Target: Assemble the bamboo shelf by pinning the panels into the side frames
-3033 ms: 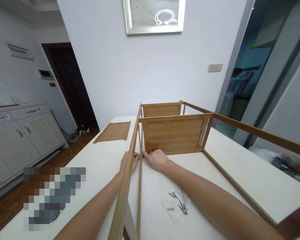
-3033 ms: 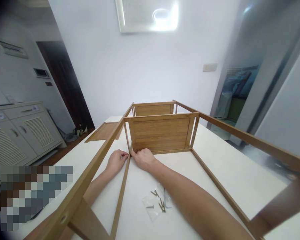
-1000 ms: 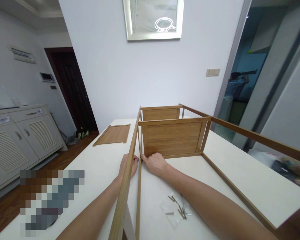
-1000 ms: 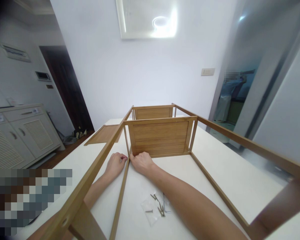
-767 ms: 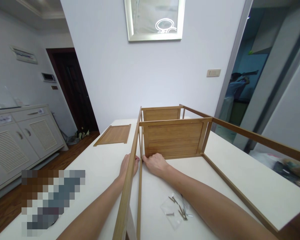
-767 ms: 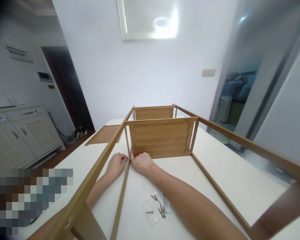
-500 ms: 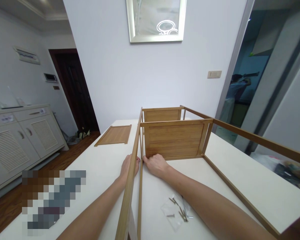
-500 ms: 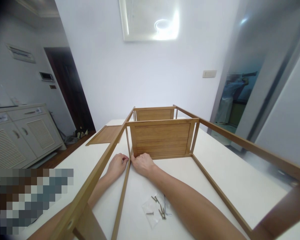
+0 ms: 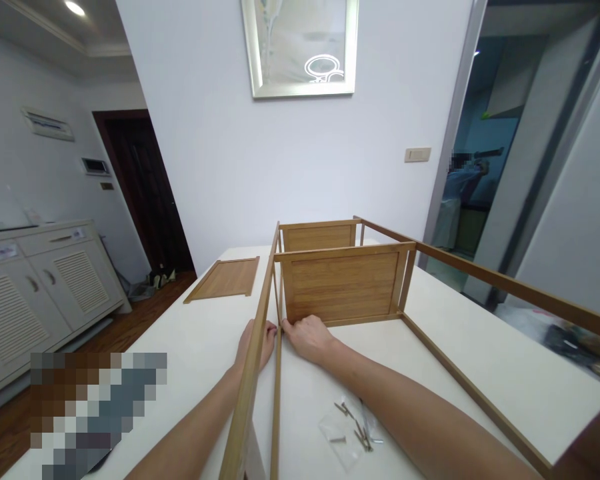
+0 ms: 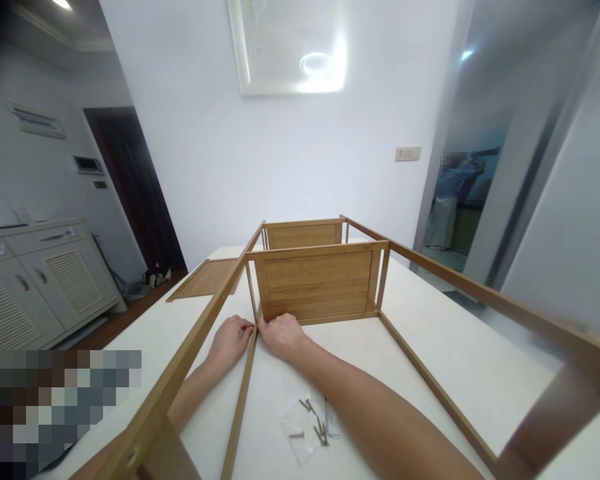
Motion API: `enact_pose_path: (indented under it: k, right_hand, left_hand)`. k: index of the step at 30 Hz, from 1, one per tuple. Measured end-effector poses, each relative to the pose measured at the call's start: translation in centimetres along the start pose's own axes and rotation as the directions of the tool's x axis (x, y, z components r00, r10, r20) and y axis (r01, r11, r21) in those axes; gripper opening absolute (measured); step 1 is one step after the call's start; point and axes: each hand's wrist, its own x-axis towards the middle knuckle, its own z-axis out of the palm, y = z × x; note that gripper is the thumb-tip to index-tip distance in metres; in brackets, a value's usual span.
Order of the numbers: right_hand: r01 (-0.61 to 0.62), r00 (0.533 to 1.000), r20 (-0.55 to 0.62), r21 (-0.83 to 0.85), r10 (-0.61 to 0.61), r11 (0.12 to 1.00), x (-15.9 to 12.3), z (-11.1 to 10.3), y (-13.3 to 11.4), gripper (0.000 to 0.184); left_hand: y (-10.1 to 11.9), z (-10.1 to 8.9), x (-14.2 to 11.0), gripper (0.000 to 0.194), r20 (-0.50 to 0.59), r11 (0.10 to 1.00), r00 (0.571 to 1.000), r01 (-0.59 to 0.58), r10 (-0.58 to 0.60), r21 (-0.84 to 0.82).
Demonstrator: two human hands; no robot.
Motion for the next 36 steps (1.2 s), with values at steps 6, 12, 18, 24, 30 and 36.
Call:
enact_pose_path:
  k: [6, 12, 18, 24, 30, 36]
  right_hand:
    - [0.005, 1.0, 0.008, -0.001, -0.005, 1.0, -0.06, -0.14, 0.01, 0.027]
    - [0.009, 1.0, 0.015, -0.004, -0.009, 1.0, -0.08, -0.22, 0.05, 0.028]
    - [0.004, 1.0, 0.017, -0.004, -0.004, 1.0, 0.0, -0.16, 0.01, 0.026]
    - [-0.002, 1.0, 0.016, -0.006, 0.002, 1.0, -0.02, -0.12, 0.03, 0.028]
    - [-0.006, 1.0, 0.027, -0.011, 0.006, 1.0, -0.04, -0.23, -0.04, 0.028]
    - [-0.003, 1.0, 0.016, -0.014, 0.003, 1.0, -0.07, -0.23, -0.03, 0.027]
  left_hand:
    - [0.21, -0.3, 0.31, 0.015, 0.009, 0.997, 0.998, 0.059, -0.058, -0.059]
    - [0.25, -0.58, 0.36, 0.012, 0.023, 0.989, 0.996, 0.086, -0.084, -0.118]
    - [0.04, -0.32, 0.62, 0.016, 0.004, 0.987, 0.994, 0.113, -0.113, -0.114]
    - [0.06, -0.26, 0.58, 0.018, -0.008, 0.993, 0.995, 0.095, -0.096, -0.075]
    - [0.12, -0.34, 0.63, 0.014, 0.02, 0.992, 0.997, 0.076, -0.074, -0.101]
    - [-0.55, 0.06, 0.79, 0.016, 0.04, 0.978, 0.994, 0.111, -0.106, -0.178]
